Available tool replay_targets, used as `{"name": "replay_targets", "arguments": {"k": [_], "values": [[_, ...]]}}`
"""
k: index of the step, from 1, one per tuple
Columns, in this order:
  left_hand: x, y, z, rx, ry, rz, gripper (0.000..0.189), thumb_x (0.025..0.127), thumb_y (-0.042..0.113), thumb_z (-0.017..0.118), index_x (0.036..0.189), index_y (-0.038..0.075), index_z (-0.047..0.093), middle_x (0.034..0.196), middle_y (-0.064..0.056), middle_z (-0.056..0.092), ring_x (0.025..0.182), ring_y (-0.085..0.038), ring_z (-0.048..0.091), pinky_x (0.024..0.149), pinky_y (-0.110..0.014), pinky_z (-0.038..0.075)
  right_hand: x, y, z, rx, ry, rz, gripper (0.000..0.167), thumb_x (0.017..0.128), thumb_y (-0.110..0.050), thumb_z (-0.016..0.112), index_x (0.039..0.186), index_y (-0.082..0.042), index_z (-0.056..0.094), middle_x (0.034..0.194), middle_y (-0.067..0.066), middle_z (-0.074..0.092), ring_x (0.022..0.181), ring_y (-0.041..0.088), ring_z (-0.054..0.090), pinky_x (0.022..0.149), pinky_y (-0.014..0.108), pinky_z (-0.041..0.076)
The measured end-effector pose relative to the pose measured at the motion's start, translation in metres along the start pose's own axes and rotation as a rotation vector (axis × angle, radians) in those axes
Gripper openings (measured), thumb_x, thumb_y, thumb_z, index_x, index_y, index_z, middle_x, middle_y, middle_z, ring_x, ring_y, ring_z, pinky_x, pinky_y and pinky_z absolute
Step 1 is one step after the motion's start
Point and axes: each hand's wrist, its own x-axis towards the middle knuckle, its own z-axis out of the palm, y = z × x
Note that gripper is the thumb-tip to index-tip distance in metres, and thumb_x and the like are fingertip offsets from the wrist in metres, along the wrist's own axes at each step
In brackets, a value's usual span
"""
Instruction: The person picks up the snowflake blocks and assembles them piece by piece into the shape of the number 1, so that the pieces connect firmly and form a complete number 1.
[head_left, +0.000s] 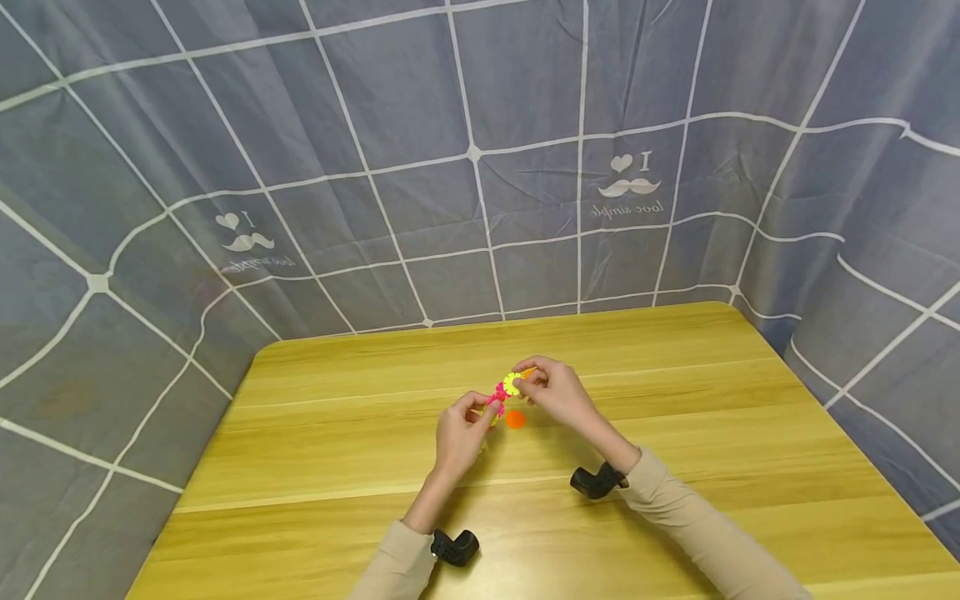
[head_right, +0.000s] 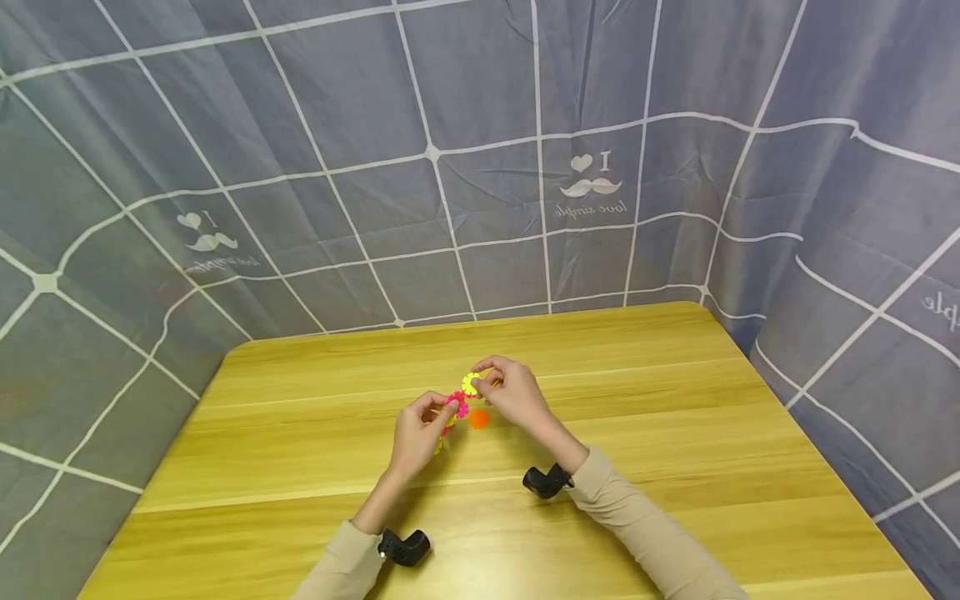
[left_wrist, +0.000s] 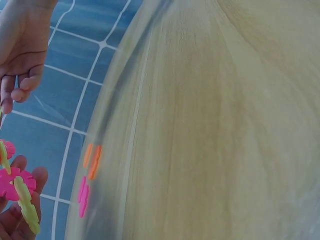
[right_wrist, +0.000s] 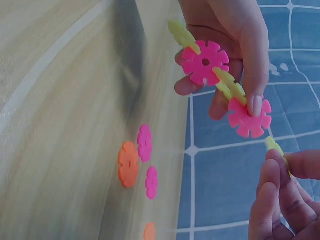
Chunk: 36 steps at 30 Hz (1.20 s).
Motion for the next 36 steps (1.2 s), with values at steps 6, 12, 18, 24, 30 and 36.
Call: {"name": "replay_targets", "arguments": {"k": [6,12,18,24,30,36], "values": [[-0.001,0.001,0.001,-0.024,-0.009,0.018,0.02,0.09,0.029,0.067,0.089,0.009,0.07,0.078,-0.016,0.072,0.063,-0.036,0.065,0.04,-0.017,0.039,-0.001,-0.002,0.002,0.012,0.0,-0.025,0.024,0.09,-0.012,0.065,0.112,-0.002,0.064,0.081,0.021,0.07,0.071,0.039,0.066,0.049,0.021,0.041],[-0.002,0.002,0.003,0.062,0.01,0.065,0.019,0.091,0.03,0.066,0.089,0.011,0.07,0.075,-0.01,0.072,0.06,-0.02,0.063,0.044,-0.016,0.041,-0.001,-0.003,0.003,-0.022,0.001,-0.022,0.025,0.09,-0.014,0.066,0.112,-0.003,0.065,0.08,0.018,0.072,0.072,0.039,0.066,0.046,0.019,0.034],[-0.003,0.005,0.005,0.271,0.064,0.189,0.017,0.093,0.028,0.063,0.088,0.012,0.066,0.067,-0.001,0.058,0.048,0.0,0.035,0.044,-0.014,0.03,0.0,-0.008,0.002,-0.08,0.019,-0.025,0.022,0.087,-0.012,0.068,0.108,-0.004,0.068,0.077,0.014,0.073,0.065,0.031,0.066,0.043,0.018,0.028],[-0.003,0.006,0.007,0.316,0.107,0.26,0.015,0.093,0.024,0.062,0.088,0.01,0.063,0.068,0.0,0.059,0.051,-0.001,0.031,0.047,-0.016,0.029,0.003,-0.015,-0.002,-0.065,-0.002,-0.041,0.016,0.085,-0.009,0.067,0.098,-0.001,0.07,0.071,0.013,0.071,0.059,0.022,0.067,0.043,0.019,0.035],[-0.002,0.006,0.011,0.24,0.126,0.298,0.014,0.094,0.018,0.06,0.088,0.006,0.061,0.075,-0.003,0.064,0.06,-0.003,0.04,0.053,-0.017,0.036,0.006,-0.018,-0.004,-0.031,-0.019,-0.03,0.016,0.084,-0.007,0.066,0.096,0.003,0.07,0.067,0.011,0.07,0.064,0.03,0.07,0.046,0.021,0.045],[-0.002,0.005,0.013,0.214,0.15,0.307,0.017,0.095,0.019,0.058,0.088,0.004,0.061,0.077,-0.006,0.065,0.062,-0.005,0.043,0.056,-0.017,0.038,0.005,-0.016,0.002,0.034,0.003,-0.018,0.015,0.083,-0.003,0.065,0.095,0.005,0.069,0.064,0.01,0.068,0.062,0.027,0.069,0.054,0.033,0.055]]}}
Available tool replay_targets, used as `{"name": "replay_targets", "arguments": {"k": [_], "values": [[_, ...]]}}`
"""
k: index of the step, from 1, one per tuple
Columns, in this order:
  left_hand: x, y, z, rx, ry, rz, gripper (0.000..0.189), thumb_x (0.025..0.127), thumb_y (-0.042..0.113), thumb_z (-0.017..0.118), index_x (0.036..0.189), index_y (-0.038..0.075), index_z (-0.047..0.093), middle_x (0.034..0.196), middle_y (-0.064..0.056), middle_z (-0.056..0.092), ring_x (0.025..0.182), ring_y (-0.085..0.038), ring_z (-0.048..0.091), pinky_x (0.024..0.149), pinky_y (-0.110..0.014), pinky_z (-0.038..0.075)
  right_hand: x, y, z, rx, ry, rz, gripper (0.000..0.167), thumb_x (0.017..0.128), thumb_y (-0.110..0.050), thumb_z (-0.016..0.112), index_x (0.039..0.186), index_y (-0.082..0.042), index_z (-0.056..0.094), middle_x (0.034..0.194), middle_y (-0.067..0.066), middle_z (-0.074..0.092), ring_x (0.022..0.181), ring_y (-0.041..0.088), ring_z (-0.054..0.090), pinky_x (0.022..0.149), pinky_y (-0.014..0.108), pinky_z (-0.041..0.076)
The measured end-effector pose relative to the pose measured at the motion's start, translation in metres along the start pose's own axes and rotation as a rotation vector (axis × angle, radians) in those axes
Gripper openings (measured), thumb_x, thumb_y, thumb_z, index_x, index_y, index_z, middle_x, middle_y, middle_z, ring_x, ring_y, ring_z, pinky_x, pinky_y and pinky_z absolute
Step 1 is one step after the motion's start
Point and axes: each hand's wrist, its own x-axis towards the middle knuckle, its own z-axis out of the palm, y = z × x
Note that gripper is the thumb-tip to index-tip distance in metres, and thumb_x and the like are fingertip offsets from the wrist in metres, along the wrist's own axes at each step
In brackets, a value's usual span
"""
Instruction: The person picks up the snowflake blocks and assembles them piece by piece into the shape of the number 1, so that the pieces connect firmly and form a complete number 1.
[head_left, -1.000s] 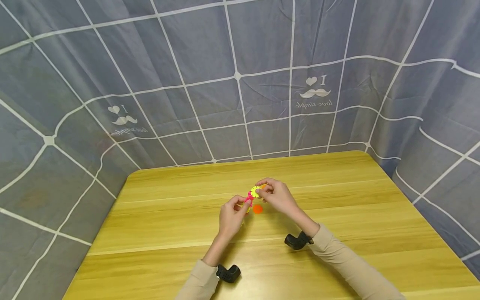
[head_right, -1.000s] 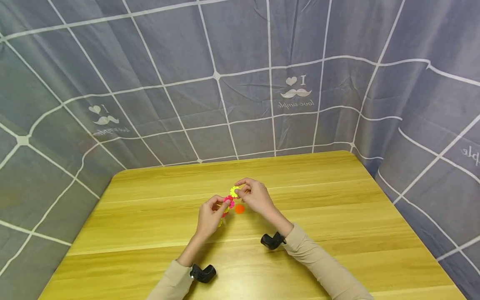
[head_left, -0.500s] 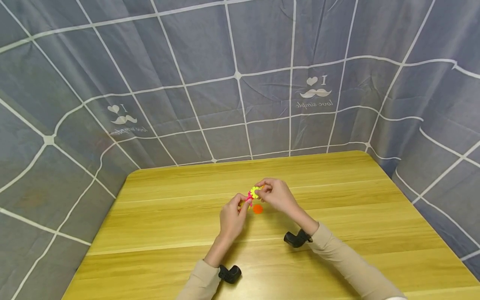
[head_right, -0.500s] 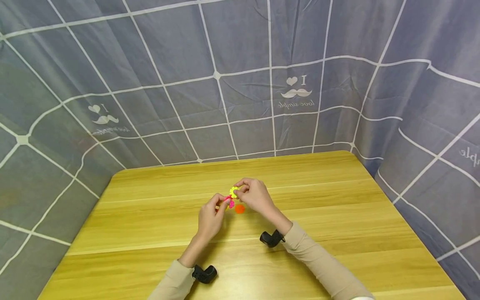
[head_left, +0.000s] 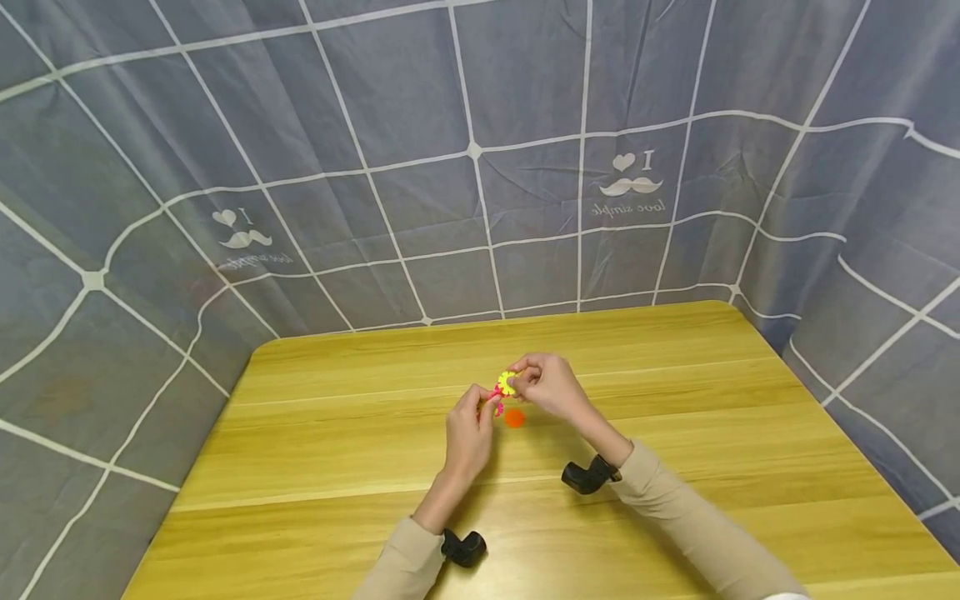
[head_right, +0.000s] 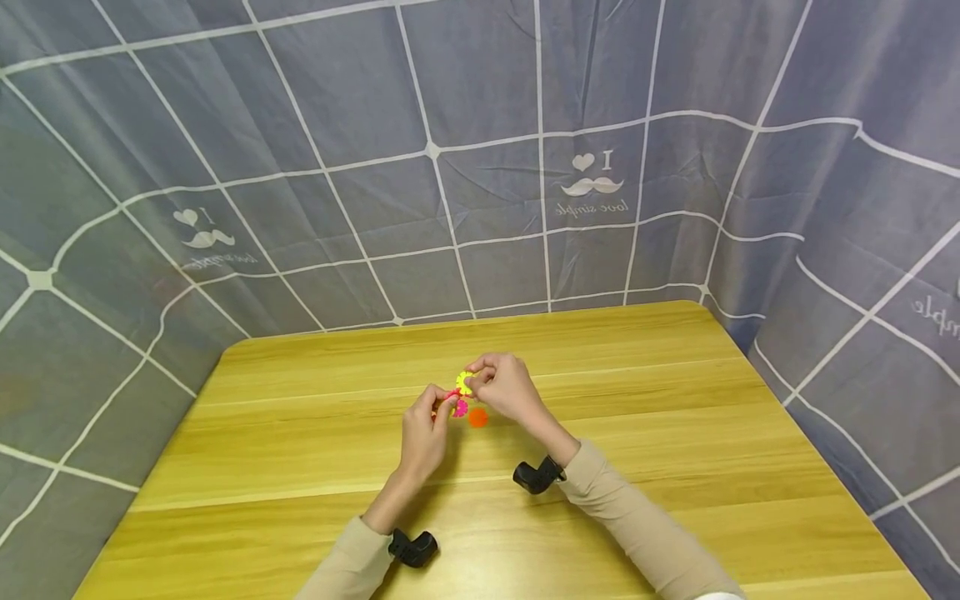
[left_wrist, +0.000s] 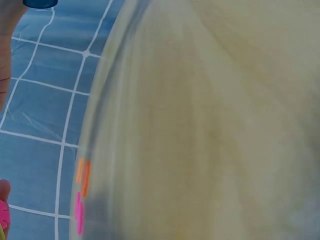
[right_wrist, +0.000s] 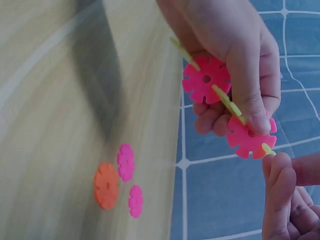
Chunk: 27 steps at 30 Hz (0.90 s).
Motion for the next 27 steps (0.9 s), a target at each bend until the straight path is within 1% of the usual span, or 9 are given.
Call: {"name": "replay_targets", "arguments": {"k": [4,9,13,15,18,21,23,25,27], "values": [[-0.004,-0.001,0.0,0.03,-0.002,0.035,0.013,0.093,0.014,0.061,0.086,0.003,0.061,0.076,-0.006,0.066,0.061,-0.004,0.042,0.054,-0.017,0.038,-0.004,0.004,0.005,0.02,-0.007,0.021,0.014,0.083,-0.001,0.065,0.095,0.006,0.068,0.065,0.015,0.067,0.063,0.03,0.069,0.058,0.041,0.057],[-0.005,-0.001,0.001,0.051,-0.03,0.067,0.012,0.093,0.014,0.061,0.086,0.004,0.06,0.077,-0.006,0.066,0.063,-0.006,0.045,0.057,-0.018,0.041,-0.007,0.008,0.004,0.045,-0.012,0.038,0.015,0.085,-0.001,0.065,0.099,0.006,0.067,0.069,0.02,0.068,0.069,0.041,0.068,0.064,0.05,0.056],[-0.003,-0.001,0.001,0.084,-0.056,0.083,0.012,0.093,0.016,0.06,0.087,0.005,0.059,0.079,-0.004,0.066,0.068,-0.01,0.054,0.061,-0.021,0.047,-0.006,0.012,0.001,0.063,-0.028,0.02,0.017,0.086,-0.001,0.065,0.101,0.007,0.066,0.069,0.017,0.069,0.069,0.042,0.068,0.064,0.049,0.057],[-0.002,-0.002,0.001,0.095,-0.079,0.084,0.012,0.094,0.016,0.06,0.088,0.006,0.059,0.081,-0.005,0.066,0.071,-0.011,0.056,0.063,-0.022,0.049,-0.006,0.015,-0.001,0.074,-0.04,0.033,0.017,0.087,-0.002,0.066,0.101,0.007,0.066,0.071,0.017,0.069,0.068,0.041,0.068,0.064,0.048,0.057],[-0.001,-0.002,0.0,0.092,-0.117,0.067,0.01,0.094,0.015,0.06,0.09,0.006,0.059,0.084,-0.005,0.067,0.071,-0.01,0.055,0.063,-0.02,0.048,-0.005,0.02,-0.004,0.062,-0.062,0.067,0.018,0.088,-0.004,0.065,0.104,0.006,0.067,0.075,0.02,0.07,0.065,0.036,0.067,0.061,0.044,0.057],[0.0,-0.002,-0.002,0.078,-0.134,0.041,0.01,0.093,0.014,0.062,0.094,0.005,0.06,0.088,-0.007,0.068,0.068,-0.01,0.051,0.059,-0.018,0.046,-0.004,0.023,-0.008,0.04,-0.085,0.097,0.02,0.09,-0.008,0.064,0.106,0.003,0.069,0.081,0.023,0.07,0.062,0.03,0.065,0.057,0.032,0.054],[0.001,-0.002,-0.003,0.074,-0.134,0.031,0.011,0.092,0.014,0.064,0.098,0.005,0.061,0.09,-0.008,0.069,0.067,-0.01,0.052,0.059,-0.018,0.047,-0.003,0.025,-0.01,0.042,-0.095,0.113,0.021,0.091,-0.009,0.064,0.107,0.002,0.07,0.084,0.025,0.07,0.062,0.027,0.064,0.055,0.027,0.051],[0.003,-0.002,-0.005,0.077,-0.13,0.029,0.015,0.091,0.014,0.065,0.102,0.005,0.061,0.089,-0.009,0.069,0.066,-0.011,0.052,0.058,-0.018,0.046,-0.002,0.025,-0.012,0.059,-0.104,0.126,0.023,0.091,-0.011,0.064,0.109,0.003,0.069,0.084,0.025,0.07,0.062,0.026,0.063,0.055,0.026,0.05],[0.004,-0.001,-0.006,0.082,-0.131,0.03,0.02,0.09,0.016,0.068,0.105,0.006,0.061,0.087,-0.008,0.068,0.065,-0.01,0.052,0.056,-0.017,0.044,-0.001,0.025,-0.013,0.08,-0.108,0.139,0.027,0.09,-0.012,0.065,0.112,0.004,0.067,0.082,0.023,0.07,0.062,0.024,0.064,0.056,0.029,0.051]]}}
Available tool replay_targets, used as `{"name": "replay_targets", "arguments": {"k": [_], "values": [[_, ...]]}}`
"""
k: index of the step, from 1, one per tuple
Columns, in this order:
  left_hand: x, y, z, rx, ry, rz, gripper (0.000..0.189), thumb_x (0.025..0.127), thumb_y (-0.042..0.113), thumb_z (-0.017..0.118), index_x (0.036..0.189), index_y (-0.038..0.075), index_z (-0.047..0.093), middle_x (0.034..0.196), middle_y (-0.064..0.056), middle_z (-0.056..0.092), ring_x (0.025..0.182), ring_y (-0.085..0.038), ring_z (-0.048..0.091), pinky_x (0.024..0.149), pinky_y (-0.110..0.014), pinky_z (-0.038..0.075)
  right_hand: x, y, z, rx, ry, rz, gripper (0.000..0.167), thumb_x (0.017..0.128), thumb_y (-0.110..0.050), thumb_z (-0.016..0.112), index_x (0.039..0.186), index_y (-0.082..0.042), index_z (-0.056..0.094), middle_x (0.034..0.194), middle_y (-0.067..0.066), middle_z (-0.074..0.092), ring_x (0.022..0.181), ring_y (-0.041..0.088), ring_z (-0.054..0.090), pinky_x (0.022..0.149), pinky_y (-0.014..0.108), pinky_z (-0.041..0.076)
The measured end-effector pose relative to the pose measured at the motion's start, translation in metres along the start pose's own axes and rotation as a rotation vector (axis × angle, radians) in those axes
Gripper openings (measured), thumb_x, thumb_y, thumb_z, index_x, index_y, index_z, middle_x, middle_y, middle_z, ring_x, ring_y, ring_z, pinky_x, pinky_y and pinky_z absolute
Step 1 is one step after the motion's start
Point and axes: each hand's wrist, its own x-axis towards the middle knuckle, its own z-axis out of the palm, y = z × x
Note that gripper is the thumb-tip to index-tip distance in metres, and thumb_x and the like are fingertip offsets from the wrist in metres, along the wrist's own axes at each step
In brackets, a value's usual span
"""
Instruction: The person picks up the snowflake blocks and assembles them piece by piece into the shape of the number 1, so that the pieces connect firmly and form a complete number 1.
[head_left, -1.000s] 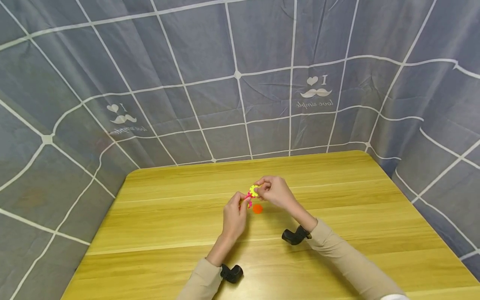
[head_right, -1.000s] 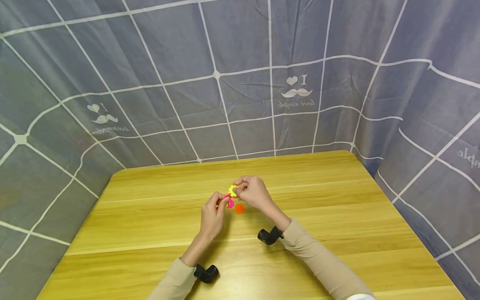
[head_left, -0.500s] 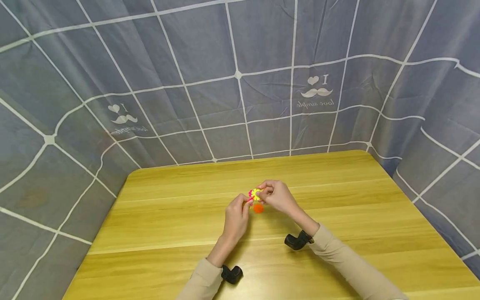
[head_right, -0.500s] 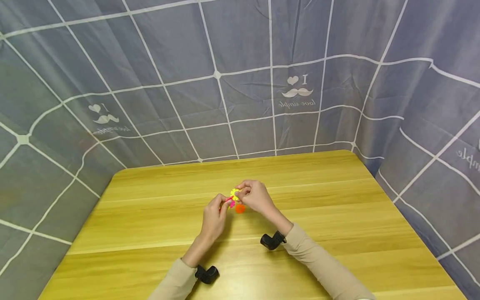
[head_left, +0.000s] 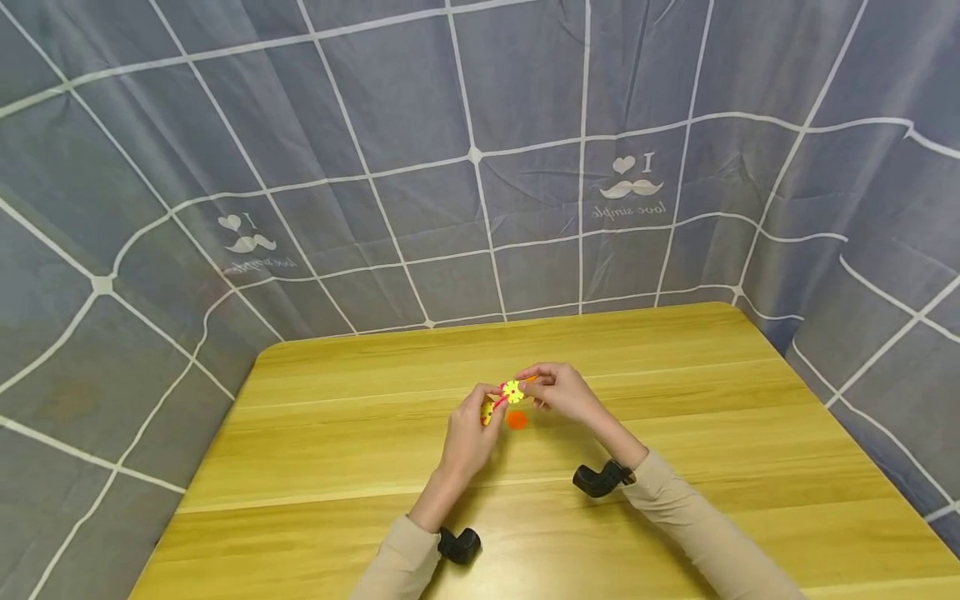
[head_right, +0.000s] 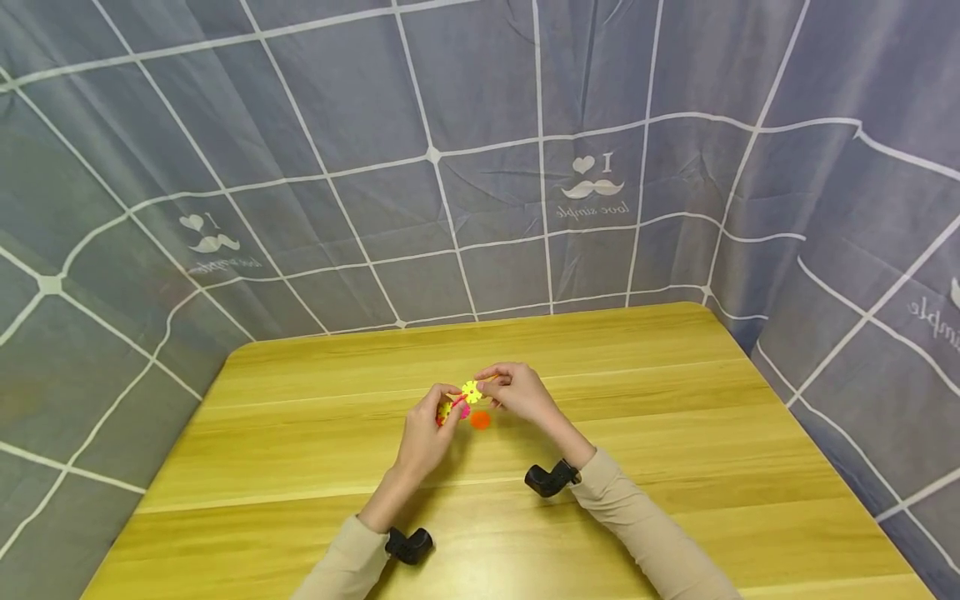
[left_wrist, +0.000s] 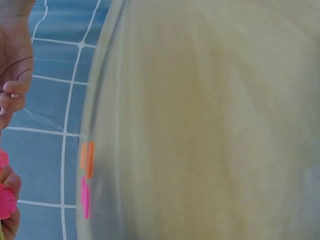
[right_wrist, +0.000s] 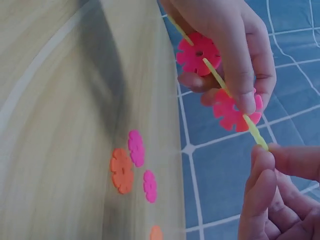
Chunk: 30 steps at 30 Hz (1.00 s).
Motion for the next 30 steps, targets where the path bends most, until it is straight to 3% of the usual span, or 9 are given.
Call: {"name": "replay_targets", "arguments": {"k": [5,9,13,17,21,24,30], "values": [[0.001,-0.001,-0.003,-0.002,0.001,0.004,0.03,0.085,0.021,0.073,0.11,0.008,0.063,0.083,-0.005,0.068,0.061,-0.007,0.048,0.051,-0.014,0.036,0.002,-0.002,-0.001,0.035,-0.012,0.01,0.031,0.089,-0.014,0.067,0.115,0.004,0.064,0.076,0.014,0.07,0.058,0.016,0.061,0.056,0.03,0.051],[0.0,-0.004,-0.005,-0.001,0.01,-0.029,0.031,0.084,0.022,0.074,0.111,0.01,0.064,0.086,-0.006,0.07,0.065,-0.009,0.054,0.053,-0.015,0.037,-0.001,-0.01,-0.002,0.03,-0.052,-0.003,0.03,0.091,-0.012,0.064,0.115,0.007,0.062,0.08,0.011,0.069,0.059,0.01,0.058,0.056,0.026,0.049],[0.0,-0.007,-0.009,-0.003,0.028,-0.069,0.03,0.085,0.02,0.074,0.112,0.01,0.064,0.091,-0.008,0.07,0.069,-0.013,0.055,0.056,-0.017,0.04,0.004,-0.001,-0.006,-0.022,-0.053,-0.007,0.03,0.091,-0.012,0.064,0.116,0.005,0.063,0.092,0.015,0.068,0.066,0.023,0.063,0.062,0.036,0.053],[0.0,-0.01,-0.015,-0.004,0.047,-0.079,0.029,0.086,0.02,0.073,0.112,0.01,0.064,0.088,-0.008,0.069,0.061,-0.009,0.045,0.053,-0.017,0.037,0.009,0.007,-0.01,-0.062,-0.029,0.002,0.029,0.088,-0.007,0.066,0.115,0.004,0.064,0.094,0.016,0.067,0.075,0.037,0.064,0.064,0.043,0.054],[0.002,-0.013,-0.02,-0.011,0.069,-0.089,0.03,0.087,0.021,0.072,0.112,0.009,0.063,0.077,-0.006,0.064,0.052,-0.005,0.036,0.048,-0.018,0.034,0.013,0.014,-0.012,-0.111,-0.015,-0.001,0.027,0.086,-0.003,0.066,0.113,0.004,0.065,0.098,0.018,0.067,0.072,0.035,0.062,0.062,0.042,0.054],[0.003,-0.016,-0.023,-0.025,0.075,-0.105,0.029,0.088,0.021,0.07,0.113,0.009,0.062,0.072,-0.004,0.061,0.051,-0.004,0.037,0.047,-0.017,0.034,0.017,0.02,-0.013,-0.153,-0.01,0.001,0.029,0.085,-0.001,0.066,0.114,0.004,0.064,0.102,0.021,0.066,0.07,0.032,0.061,0.061,0.038,0.054],[0.004,-0.015,-0.028,-0.041,0.077,-0.139,0.026,0.091,0.023,0.067,0.111,0.009,0.063,0.072,-0.002,0.062,0.054,-0.005,0.042,0.048,-0.017,0.036,0.027,0.028,-0.014,-0.257,0.025,0.004,0.03,0.081,-0.003,0.07,0.111,0.0,0.067,0.102,0.018,0.068,0.082,0.023,0.061,0.068,0.028,0.047]]}}
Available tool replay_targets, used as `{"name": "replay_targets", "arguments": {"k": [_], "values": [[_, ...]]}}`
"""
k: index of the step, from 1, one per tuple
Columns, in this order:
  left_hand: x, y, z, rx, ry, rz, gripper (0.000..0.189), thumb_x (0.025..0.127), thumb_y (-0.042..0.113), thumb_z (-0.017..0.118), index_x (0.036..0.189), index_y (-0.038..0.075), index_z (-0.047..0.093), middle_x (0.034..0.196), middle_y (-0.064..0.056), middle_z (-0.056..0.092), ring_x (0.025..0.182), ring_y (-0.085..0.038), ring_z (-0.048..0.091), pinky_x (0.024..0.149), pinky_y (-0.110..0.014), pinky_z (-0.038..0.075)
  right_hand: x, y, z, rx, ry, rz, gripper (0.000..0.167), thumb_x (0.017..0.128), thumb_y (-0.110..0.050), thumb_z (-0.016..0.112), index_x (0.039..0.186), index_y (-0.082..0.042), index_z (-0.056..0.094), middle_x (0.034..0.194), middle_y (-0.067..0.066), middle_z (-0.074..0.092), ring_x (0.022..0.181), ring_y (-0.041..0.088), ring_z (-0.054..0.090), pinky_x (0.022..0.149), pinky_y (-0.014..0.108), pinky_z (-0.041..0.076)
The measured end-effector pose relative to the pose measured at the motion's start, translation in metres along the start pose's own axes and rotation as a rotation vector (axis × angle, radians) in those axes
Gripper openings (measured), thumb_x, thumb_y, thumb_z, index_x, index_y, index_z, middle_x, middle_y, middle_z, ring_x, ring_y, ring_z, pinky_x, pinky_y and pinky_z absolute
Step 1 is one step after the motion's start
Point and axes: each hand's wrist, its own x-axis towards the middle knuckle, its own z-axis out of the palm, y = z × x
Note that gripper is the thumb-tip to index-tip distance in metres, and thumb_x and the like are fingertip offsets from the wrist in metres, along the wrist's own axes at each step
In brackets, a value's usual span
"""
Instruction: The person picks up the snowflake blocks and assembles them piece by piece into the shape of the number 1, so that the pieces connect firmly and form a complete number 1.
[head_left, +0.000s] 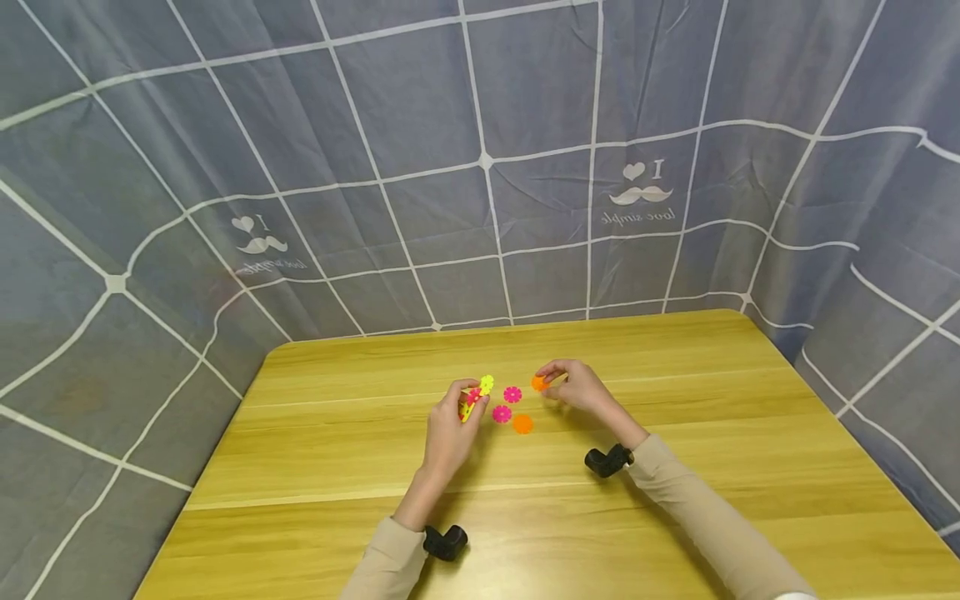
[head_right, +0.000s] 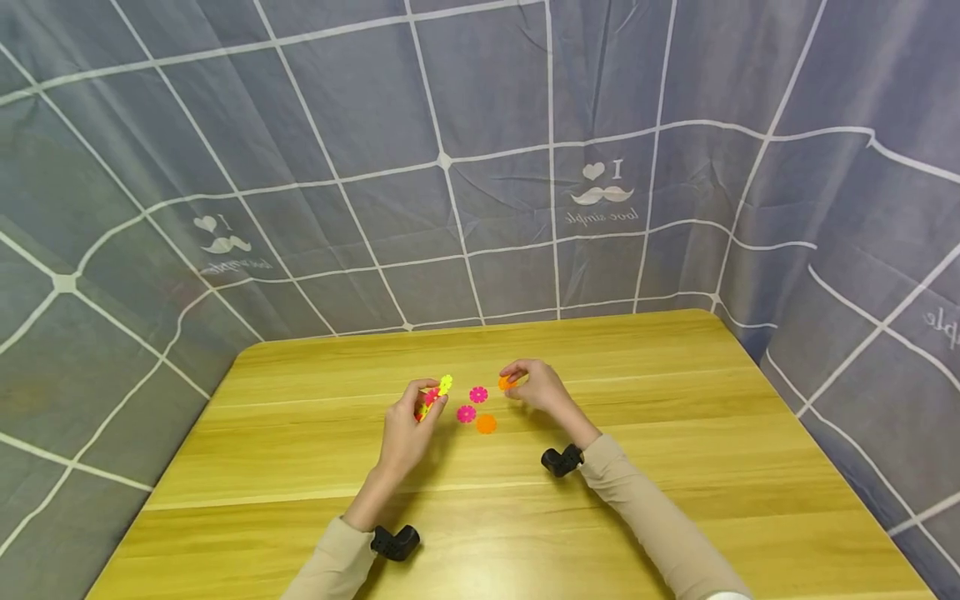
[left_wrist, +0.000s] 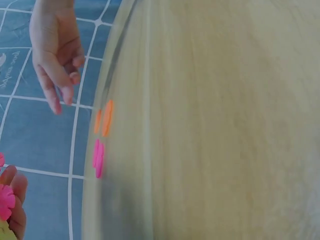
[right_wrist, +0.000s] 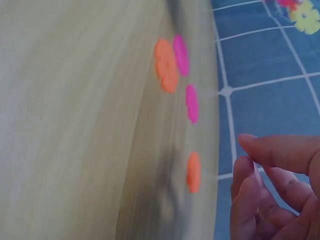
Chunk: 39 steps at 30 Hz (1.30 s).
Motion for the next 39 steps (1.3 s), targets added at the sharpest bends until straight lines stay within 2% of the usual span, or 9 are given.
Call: {"name": "replay_targets", "arguments": {"k": [4,9,13,16,20,23,30,39], "values": [[0.0,0.001,-0.002,0.022,0.003,-0.014,0.023,0.09,0.025,0.067,0.108,0.01,0.066,0.07,-0.001,0.06,0.057,-0.007,0.042,0.05,-0.018,0.034,0.007,0.006,0.002,-0.038,-0.012,0.021,0.033,0.079,-0.005,0.072,0.111,-0.001,0.067,0.103,0.017,0.068,0.093,0.026,0.062,0.077,0.031,0.048],[0.001,0.002,-0.002,0.028,0.0,-0.024,0.021,0.09,0.025,0.067,0.107,0.013,0.068,0.067,0.001,0.058,0.058,-0.007,0.043,0.051,-0.018,0.033,0.014,0.012,0.005,-0.044,-0.01,0.082,0.04,0.076,-0.006,0.074,0.115,-0.001,0.064,0.109,0.018,0.064,0.095,0.028,0.061,0.074,0.031,0.052],[-0.001,0.004,-0.001,-0.004,-0.028,-0.041,0.02,0.09,0.025,0.066,0.106,0.013,0.067,0.058,0.002,0.049,0.05,-0.004,0.036,0.046,-0.017,0.028,0.02,0.015,0.004,-0.071,-0.002,0.103,0.043,0.075,-0.008,0.076,0.116,-0.002,0.063,0.11,0.017,0.063,0.096,0.026,0.06,0.075,0.032,0.051],[-0.002,0.006,0.0,-0.026,-0.063,-0.046,0.021,0.091,0.025,0.065,0.107,0.012,0.066,0.053,0.001,0.041,0.046,-0.002,0.029,0.044,-0.017,0.024,0.026,0.017,0.003,-0.07,-0.011,0.121,0.042,0.076,-0.009,0.077,0.115,-0.003,0.064,0.109,0.016,0.064,0.091,0.026,0.061,0.073,0.031,0.052],[-0.003,0.008,0.003,-0.034,-0.088,-0.054,0.021,0.092,0.025,0.064,0.107,0.011,0.065,0.054,-0.001,0.042,0.045,-0.002,0.028,0.045,-0.017,0.023,0.032,0.02,0.002,-0.034,-0.05,0.138,0.04,0.079,-0.011,0.076,0.116,-0.001,0.063,0.11,0.016,0.062,0.091,0.023,0.06,0.062,0.026,0.053],[-0.003,0.009,0.004,-0.03,-0.095,-0.066,0.02,0.092,0.025,0.064,0.107,0.012,0.065,0.055,-0.001,0.043,0.046,-0.003,0.029,0.045,-0.017,0.023,0.035,0.023,0.002,-0.012,-0.073,0.154,0.038,0.081,-0.012,0.075,0.115,-0.001,0.063,0.108,0.015,0.061,0.09,0.02,0.057,0.059,0.022,0.05],[-0.005,0.008,0.005,-0.039,-0.108,-0.079,0.021,0.092,0.026,0.064,0.108,0.012,0.065,0.055,-0.001,0.04,0.045,-0.002,0.027,0.044,-0.017,0.022,0.039,0.027,0.005,-0.031,-0.064,0.164,0.034,0.079,-0.011,0.077,0.109,0.001,0.066,0.097,0.011,0.061,0.073,0.013,0.053,0.057,0.019,0.048],[-0.004,0.009,0.005,-0.037,-0.121,-0.081,0.023,0.093,0.028,0.063,0.109,0.012,0.065,0.054,0.001,0.04,0.045,-0.002,0.028,0.044,-0.017,0.022,0.037,0.021,0.005,-0.082,-0.056,0.167,0.033,0.078,-0.01,0.079,0.106,0.0,0.064,0.096,0.012,0.062,0.083,0.018,0.055,0.059,0.021,0.048]]}}
